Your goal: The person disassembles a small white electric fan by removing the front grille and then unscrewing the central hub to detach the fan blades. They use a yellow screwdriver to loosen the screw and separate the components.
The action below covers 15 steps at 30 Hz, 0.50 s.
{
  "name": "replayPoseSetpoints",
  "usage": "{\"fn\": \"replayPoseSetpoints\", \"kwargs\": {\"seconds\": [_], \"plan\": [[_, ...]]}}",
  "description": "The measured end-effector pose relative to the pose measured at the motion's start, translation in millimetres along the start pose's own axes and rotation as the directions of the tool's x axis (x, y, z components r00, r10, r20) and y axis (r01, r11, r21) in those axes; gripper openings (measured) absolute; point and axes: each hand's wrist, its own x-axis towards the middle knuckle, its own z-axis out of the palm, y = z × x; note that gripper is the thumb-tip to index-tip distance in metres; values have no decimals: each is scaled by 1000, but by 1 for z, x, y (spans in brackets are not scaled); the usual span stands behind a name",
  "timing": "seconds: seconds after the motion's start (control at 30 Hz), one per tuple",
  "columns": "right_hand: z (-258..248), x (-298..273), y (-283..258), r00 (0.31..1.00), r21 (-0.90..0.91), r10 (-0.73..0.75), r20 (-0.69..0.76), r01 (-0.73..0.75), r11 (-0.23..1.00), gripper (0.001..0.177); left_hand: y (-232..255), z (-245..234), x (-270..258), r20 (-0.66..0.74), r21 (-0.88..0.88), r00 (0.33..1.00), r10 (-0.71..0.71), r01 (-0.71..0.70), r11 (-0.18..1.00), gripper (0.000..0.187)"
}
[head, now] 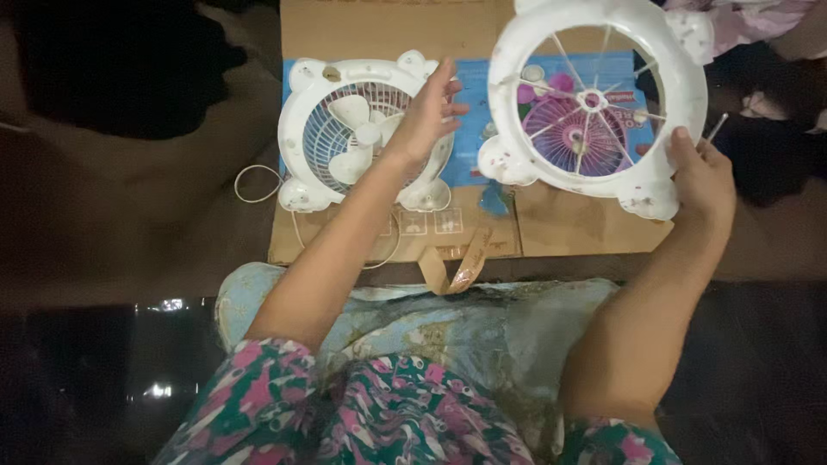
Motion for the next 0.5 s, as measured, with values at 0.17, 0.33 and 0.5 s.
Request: {"fn": "replayPoseSetpoints", "kwargs": {"seconds": [0.17,0.33,0.5], "plan": [[-20,18,23,995,-155,20,-94,-35,987,43,-3,-41,-40,-29,146,985,169,-163,976,60],[-30,48,63,985,-289,127,-116,-155,945,47,-3,-89,-81,-136,266,917,375,-331,905,33],[-35,65,94,977,-245,213,2,-206,947,48,-8,-134,-111,-317,252,845,430,-363,897,21]]}}
